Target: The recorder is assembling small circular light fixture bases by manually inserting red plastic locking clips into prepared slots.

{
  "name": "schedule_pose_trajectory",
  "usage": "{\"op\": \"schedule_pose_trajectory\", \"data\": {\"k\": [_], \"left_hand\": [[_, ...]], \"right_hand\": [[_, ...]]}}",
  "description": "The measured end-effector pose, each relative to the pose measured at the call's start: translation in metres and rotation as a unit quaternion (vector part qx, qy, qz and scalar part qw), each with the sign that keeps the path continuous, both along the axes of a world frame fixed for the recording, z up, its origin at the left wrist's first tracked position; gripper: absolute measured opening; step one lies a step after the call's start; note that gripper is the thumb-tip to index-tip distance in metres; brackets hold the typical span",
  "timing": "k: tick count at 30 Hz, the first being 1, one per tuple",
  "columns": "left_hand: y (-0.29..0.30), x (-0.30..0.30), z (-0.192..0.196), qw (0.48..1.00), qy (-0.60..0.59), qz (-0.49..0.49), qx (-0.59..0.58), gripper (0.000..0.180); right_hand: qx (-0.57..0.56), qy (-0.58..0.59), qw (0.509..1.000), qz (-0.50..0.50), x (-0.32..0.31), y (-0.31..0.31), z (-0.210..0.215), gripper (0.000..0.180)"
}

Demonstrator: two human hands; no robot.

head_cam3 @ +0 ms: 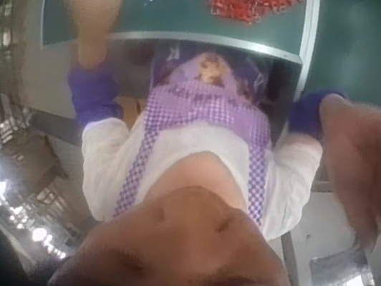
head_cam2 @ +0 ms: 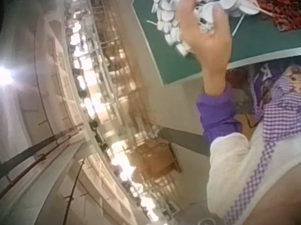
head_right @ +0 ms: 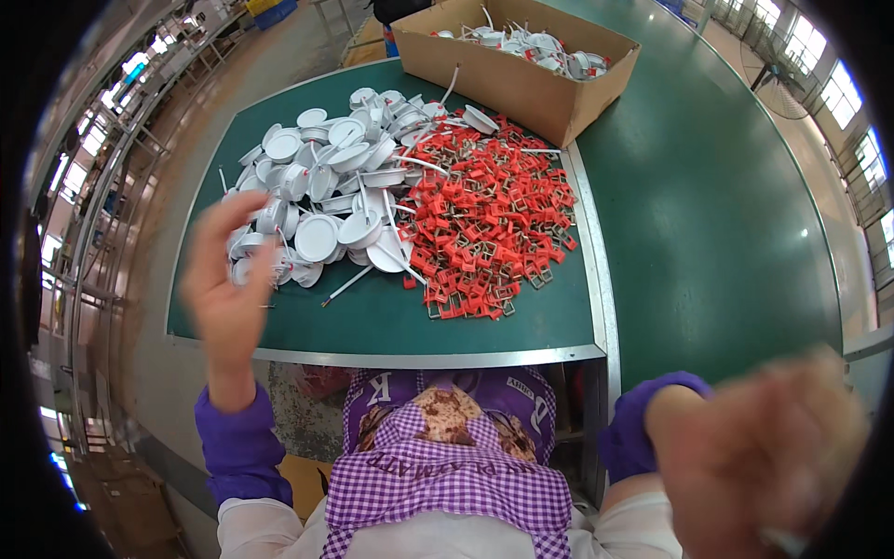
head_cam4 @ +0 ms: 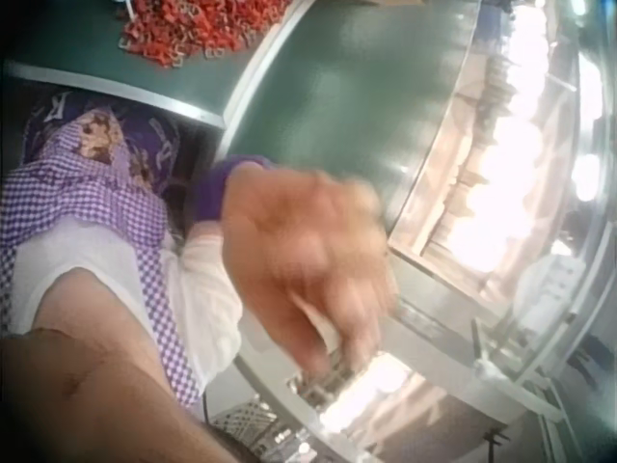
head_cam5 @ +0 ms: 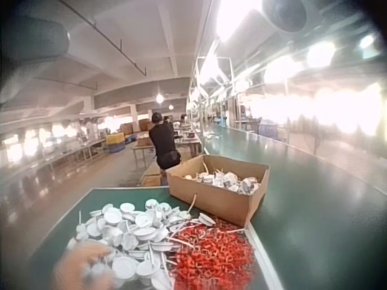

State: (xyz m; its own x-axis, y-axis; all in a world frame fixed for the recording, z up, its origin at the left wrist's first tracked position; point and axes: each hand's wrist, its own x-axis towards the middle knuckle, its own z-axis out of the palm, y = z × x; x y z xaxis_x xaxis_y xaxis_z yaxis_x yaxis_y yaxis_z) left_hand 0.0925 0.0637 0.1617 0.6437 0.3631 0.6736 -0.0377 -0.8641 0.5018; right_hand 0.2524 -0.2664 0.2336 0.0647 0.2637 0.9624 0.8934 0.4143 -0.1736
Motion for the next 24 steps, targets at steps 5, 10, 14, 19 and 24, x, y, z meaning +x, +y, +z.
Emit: {"op": "schedule_pose_trajectory", "data": {"k": [5, 10, 14, 19, 24], "left_hand": [[0.062, 0.014, -0.110, 0.971, 0.198, 0.016, 0.136, 0.056], [0.056, 0.050, -0.152, 0.950, 0.222, 0.025, 0.219, 0.067], [0.061, 0.050, -0.160, 0.948, 0.206, 0.033, 0.241, 0.062], [0.076, 0.049, -0.145, 0.955, 0.110, 0.069, 0.266, 0.052], [0.069, 0.031, -0.113, 0.988, 0.008, 0.124, 0.089, 0.052]], "right_hand": [[-0.260, 0.278, 0.925, -0.002, 0.001, 0.106, -0.110, 0.015], [-0.325, 0.354, 0.875, -0.062, -0.003, 0.121, -0.218, 0.009], [-0.349, 0.260, 0.898, -0.065, -0.021, 0.119, -0.252, 0.011], [-0.356, 0.216, 0.906, -0.080, -0.024, 0.125, -0.263, 0.012], [-0.347, 0.184, 0.914, -0.100, -0.025, 0.134, -0.264, 0.014]]}}
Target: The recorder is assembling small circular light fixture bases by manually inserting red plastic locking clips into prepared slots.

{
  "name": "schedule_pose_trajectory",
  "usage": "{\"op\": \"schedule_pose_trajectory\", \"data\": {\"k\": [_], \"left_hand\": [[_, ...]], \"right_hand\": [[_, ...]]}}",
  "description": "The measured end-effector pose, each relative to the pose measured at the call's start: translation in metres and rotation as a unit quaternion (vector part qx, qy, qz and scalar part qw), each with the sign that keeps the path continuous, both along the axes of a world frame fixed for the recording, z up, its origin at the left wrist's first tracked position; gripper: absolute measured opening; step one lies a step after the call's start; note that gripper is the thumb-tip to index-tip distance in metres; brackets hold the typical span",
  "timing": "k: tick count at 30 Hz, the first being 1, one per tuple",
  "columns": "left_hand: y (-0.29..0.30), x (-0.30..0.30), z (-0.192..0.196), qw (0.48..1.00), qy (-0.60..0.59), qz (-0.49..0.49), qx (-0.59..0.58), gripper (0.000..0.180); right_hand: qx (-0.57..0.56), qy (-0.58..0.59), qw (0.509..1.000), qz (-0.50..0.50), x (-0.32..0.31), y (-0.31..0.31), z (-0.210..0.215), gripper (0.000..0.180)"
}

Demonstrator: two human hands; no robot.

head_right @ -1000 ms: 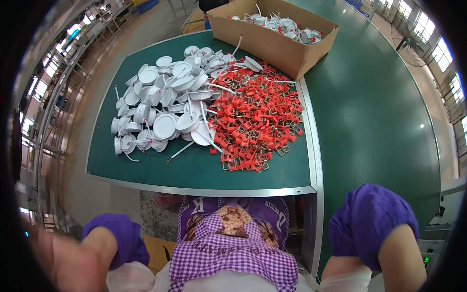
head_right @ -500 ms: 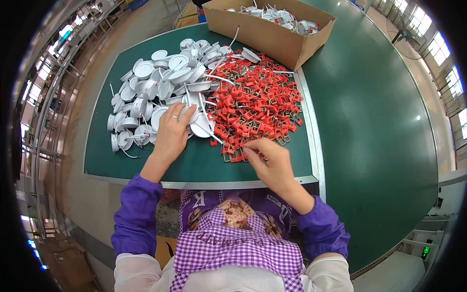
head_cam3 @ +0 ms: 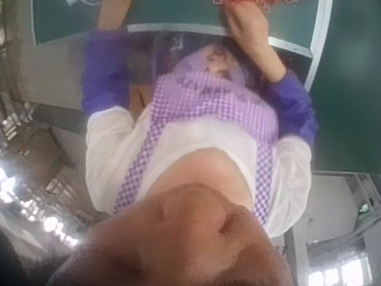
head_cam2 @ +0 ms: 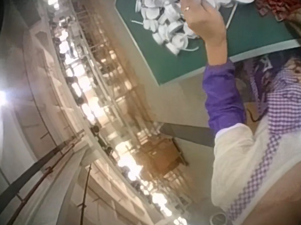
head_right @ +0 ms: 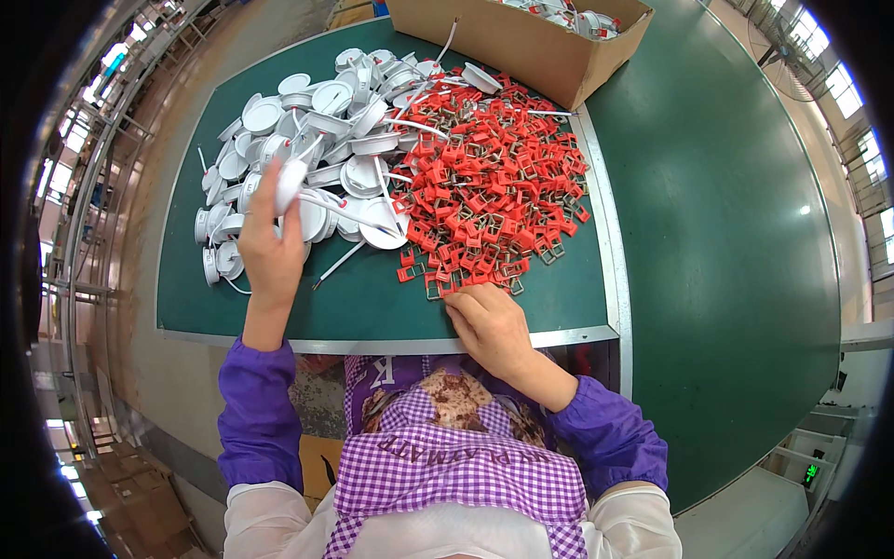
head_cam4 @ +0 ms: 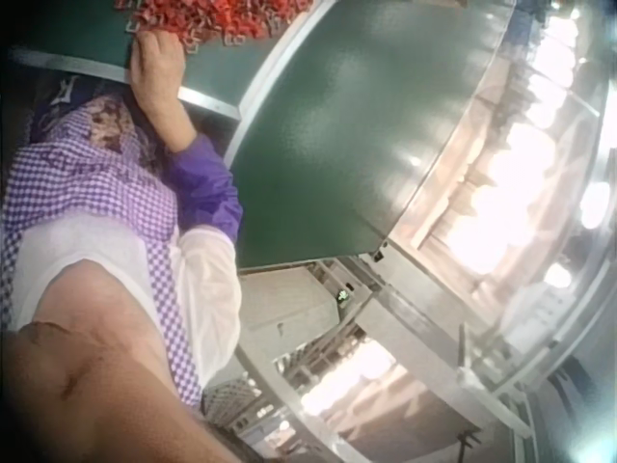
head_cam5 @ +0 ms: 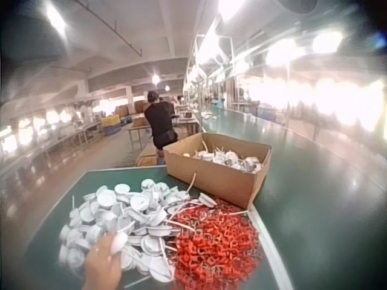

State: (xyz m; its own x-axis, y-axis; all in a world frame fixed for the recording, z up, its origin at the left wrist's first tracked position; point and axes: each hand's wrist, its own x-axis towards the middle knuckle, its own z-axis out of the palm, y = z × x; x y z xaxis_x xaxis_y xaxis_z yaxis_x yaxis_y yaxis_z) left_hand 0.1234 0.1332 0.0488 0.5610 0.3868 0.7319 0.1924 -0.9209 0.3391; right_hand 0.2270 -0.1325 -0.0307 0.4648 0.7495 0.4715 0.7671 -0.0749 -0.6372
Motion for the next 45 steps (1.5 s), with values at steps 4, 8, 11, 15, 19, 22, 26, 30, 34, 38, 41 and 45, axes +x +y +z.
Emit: {"op": "schedule_pose_trajectory", "data": {"k": [4, 8, 11, 15, 19, 22, 26, 30, 34, 38, 41, 45], "left_hand": [[-0.014, -0.019, 0.002, 0.957, -0.147, -0.058, -0.245, 0.051], [-0.042, -0.046, -0.003, 0.768, -0.233, -0.106, -0.587, 0.053], [-0.061, -0.059, -0.016, 0.640, -0.231, -0.143, -0.718, 0.045], [-0.079, -0.072, -0.040, 0.561, -0.230, -0.133, -0.784, 0.043], [-0.091, -0.071, -0.049, 0.541, -0.259, -0.123, -0.791, 0.036], [-0.097, -0.068, -0.050, 0.538, -0.258, -0.140, -0.790, 0.038], [-0.102, -0.060, -0.049, 0.539, -0.230, -0.148, -0.797, 0.032], [-0.110, -0.049, -0.049, 0.563, -0.200, -0.152, -0.787, 0.031], [-0.115, -0.037, -0.045, 0.610, -0.174, -0.133, -0.762, 0.032], [-0.118, -0.033, -0.056, 0.649, -0.164, -0.125, -0.733, 0.034], [-0.118, -0.031, -0.058, 0.676, -0.157, -0.109, -0.712, 0.037], [-0.119, -0.030, -0.061, 0.722, -0.130, -0.111, -0.671, 0.035]], "right_hand": [[0.018, -0.036, 0.999, 0.013, -0.004, 0.020, 0.012, 0.017], [-0.026, -0.132, 0.991, 0.001, 0.002, 0.050, 0.011, 0.019], [-0.087, -0.176, 0.981, 0.008, 0.007, 0.061, 0.001, 0.016], [-0.171, -0.263, 0.949, 0.022, 0.002, 0.070, 0.011, 0.012], [-0.228, -0.298, 0.926, 0.033, 0.002, 0.078, 0.017, 0.012], [-0.168, -0.189, 0.967, 0.040, 0.003, 0.074, 0.020, 0.011], [-0.074, 0.171, 0.983, 0.005, 0.004, 0.068, 0.037, 0.011], [0.000, 0.311, 0.949, -0.056, 0.001, 0.066, 0.042, 0.011], [0.031, 0.196, 0.977, -0.072, -0.005, 0.066, 0.040, 0.011], [0.029, 0.109, 0.992, -0.061, -0.013, 0.066, 0.049, 0.014], [0.034, 0.141, 0.989, -0.020, -0.010, 0.059, 0.046, 0.017], [0.031, 0.112, 0.993, -0.007, -0.010, 0.053, 0.044, 0.020]]}}
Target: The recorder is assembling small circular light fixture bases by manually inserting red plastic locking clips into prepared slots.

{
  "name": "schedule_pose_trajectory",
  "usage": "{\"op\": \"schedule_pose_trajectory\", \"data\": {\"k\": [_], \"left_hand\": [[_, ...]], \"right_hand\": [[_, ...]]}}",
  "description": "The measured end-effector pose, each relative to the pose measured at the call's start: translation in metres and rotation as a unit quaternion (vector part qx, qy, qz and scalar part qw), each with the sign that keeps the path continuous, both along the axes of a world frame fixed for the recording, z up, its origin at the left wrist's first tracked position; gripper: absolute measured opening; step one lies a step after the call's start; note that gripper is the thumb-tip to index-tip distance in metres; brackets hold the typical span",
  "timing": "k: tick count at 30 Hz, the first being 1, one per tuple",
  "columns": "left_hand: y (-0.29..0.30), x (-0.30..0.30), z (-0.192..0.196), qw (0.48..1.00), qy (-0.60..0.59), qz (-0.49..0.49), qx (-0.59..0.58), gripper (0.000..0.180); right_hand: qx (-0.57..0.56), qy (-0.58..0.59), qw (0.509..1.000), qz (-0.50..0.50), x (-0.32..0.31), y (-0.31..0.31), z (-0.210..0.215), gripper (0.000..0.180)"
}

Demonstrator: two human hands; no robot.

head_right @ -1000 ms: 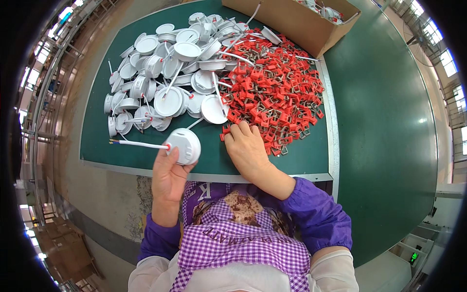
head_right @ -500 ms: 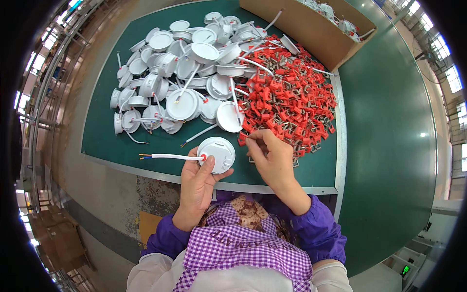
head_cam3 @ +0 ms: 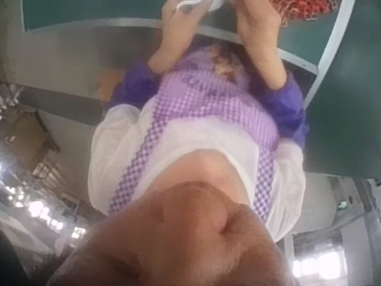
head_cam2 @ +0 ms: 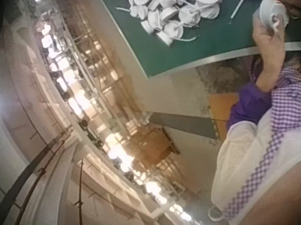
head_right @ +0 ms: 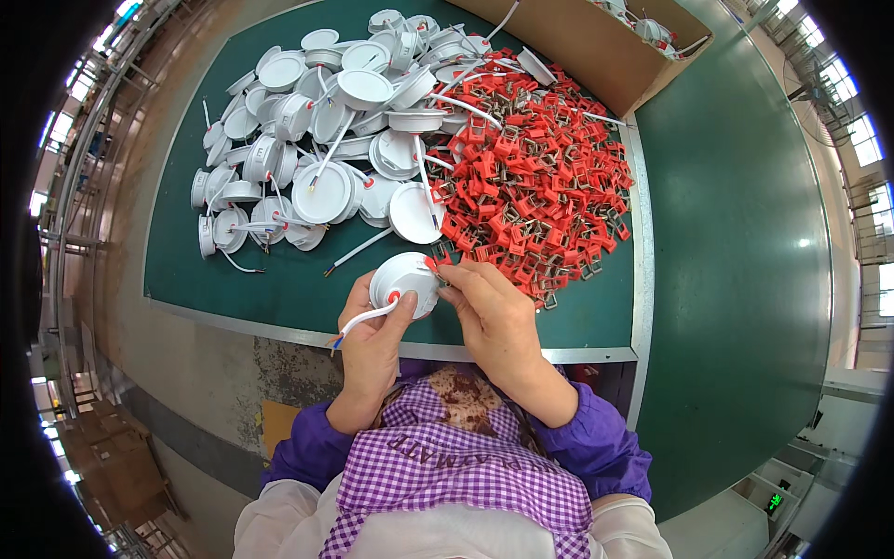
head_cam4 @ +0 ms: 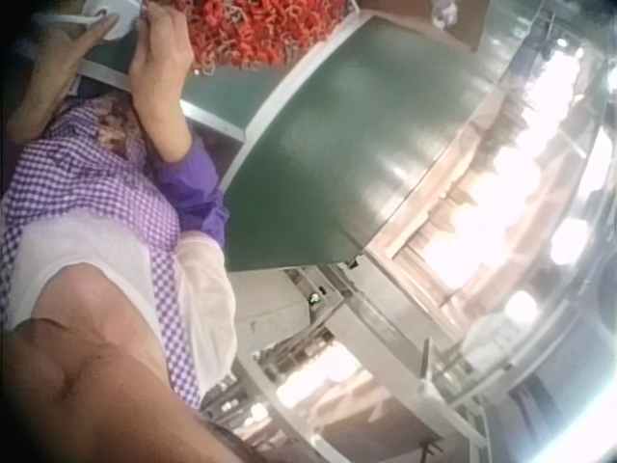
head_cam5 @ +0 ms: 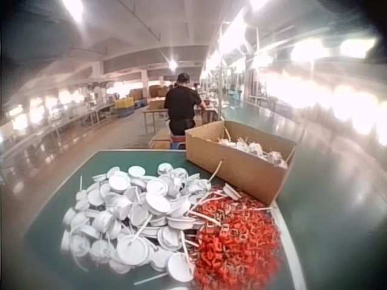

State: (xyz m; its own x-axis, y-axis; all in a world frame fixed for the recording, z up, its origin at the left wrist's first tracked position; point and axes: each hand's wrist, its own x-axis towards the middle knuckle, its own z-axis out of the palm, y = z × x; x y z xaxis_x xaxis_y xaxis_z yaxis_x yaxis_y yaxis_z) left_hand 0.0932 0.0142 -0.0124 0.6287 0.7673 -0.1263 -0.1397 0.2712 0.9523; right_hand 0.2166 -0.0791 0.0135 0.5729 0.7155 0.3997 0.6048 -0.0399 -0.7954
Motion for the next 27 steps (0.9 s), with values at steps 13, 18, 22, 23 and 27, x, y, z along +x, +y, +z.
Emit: {"op": "schedule_pose_trajectory", "data": {"k": [13, 18, 22, 23, 27], "left_hand": [[-0.009, 0.001, -0.005, 0.995, 0.029, -0.044, 0.088, 0.034], [-0.004, -0.004, 0.006, 0.987, 0.061, -0.085, 0.124, 0.036], [-0.002, -0.011, 0.006, 0.973, 0.064, -0.126, 0.184, 0.036], [-0.003, -0.012, 0.004, 0.973, 0.065, -0.126, 0.184, 0.036], [-0.007, -0.014, 0.001, 0.982, 0.053, -0.119, 0.135, 0.033]], "right_hand": [[-0.041, -0.107, 0.993, -0.019, -0.008, -0.013, -0.002, 0.026], [-0.034, -0.081, 0.996, -0.026, -0.009, -0.015, -0.004, 0.025], [-0.006, -0.045, 0.999, -0.006, -0.010, -0.020, -0.003, 0.024], [0.003, -0.044, 0.999, 0.006, -0.010, -0.022, -0.005, 0.025], [-0.010, -0.060, 0.998, -0.002, -0.014, -0.025, -0.006, 0.023]]}}
